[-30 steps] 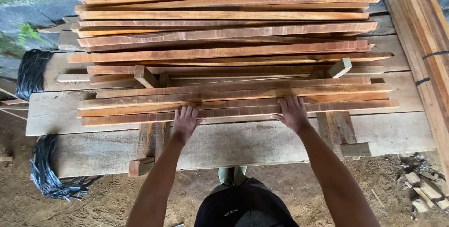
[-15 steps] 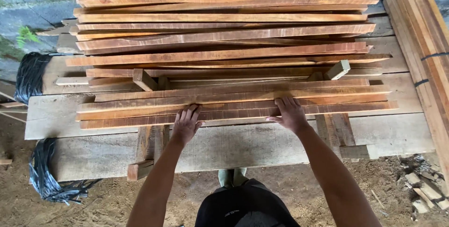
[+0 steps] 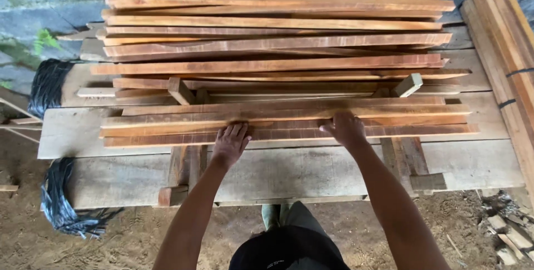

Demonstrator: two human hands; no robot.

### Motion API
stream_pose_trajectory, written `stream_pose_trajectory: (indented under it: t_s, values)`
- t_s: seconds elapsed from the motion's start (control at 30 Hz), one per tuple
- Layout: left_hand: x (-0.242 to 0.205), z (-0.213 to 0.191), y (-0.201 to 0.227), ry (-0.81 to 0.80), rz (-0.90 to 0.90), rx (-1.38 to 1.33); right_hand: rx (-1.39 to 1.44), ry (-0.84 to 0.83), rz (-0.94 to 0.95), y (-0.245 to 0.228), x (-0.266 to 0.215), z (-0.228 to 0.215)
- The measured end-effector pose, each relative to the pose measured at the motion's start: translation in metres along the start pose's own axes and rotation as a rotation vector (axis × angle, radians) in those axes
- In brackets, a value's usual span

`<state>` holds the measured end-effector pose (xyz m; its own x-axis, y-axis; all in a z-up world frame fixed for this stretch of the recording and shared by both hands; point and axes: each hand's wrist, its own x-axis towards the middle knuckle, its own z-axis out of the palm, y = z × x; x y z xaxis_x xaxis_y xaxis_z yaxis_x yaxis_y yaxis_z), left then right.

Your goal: Organizing and stacking wooden planks on a workbench in a workshop.

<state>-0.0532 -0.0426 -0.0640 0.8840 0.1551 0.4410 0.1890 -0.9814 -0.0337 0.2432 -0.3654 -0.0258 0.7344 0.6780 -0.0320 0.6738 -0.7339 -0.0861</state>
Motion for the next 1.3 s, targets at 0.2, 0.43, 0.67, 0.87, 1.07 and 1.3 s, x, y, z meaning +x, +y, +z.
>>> stream_pose_trajectory:
  t_s: [0.2, 0.43, 0.67, 0.87, 1.07, 1.3]
  values:
    - [-0.002, 0.016, 0.000, -0.046, -0.023, -0.006, -0.066, -0.228, 0.129, -0.014, 0.005, -0.010]
    - [-0.003, 0.036, 0.002, -0.066, -0.044, 0.035, -0.119, -0.191, 0.119, -0.009, 0.008, 0.004]
    - [0.009, 0.013, 0.006, -0.061, -0.026, -0.022, -0.176, -0.264, 0.122, -0.015, 0.006, -0.009]
    - [0.030, -0.006, 0.005, -0.034, 0.009, -0.056, -0.152, -0.336, 0.135, -0.014, 0.019, -0.011]
    - [0.034, 0.030, 0.001, -0.009, 0.031, -0.032, -0.190, -0.420, 0.141, -0.026, 0.017, -0.037]
    - [0.046, 0.015, 0.000, -0.071, 0.013, -0.062, -0.081, -0.500, 0.154, -0.087, 0.005, -0.144]
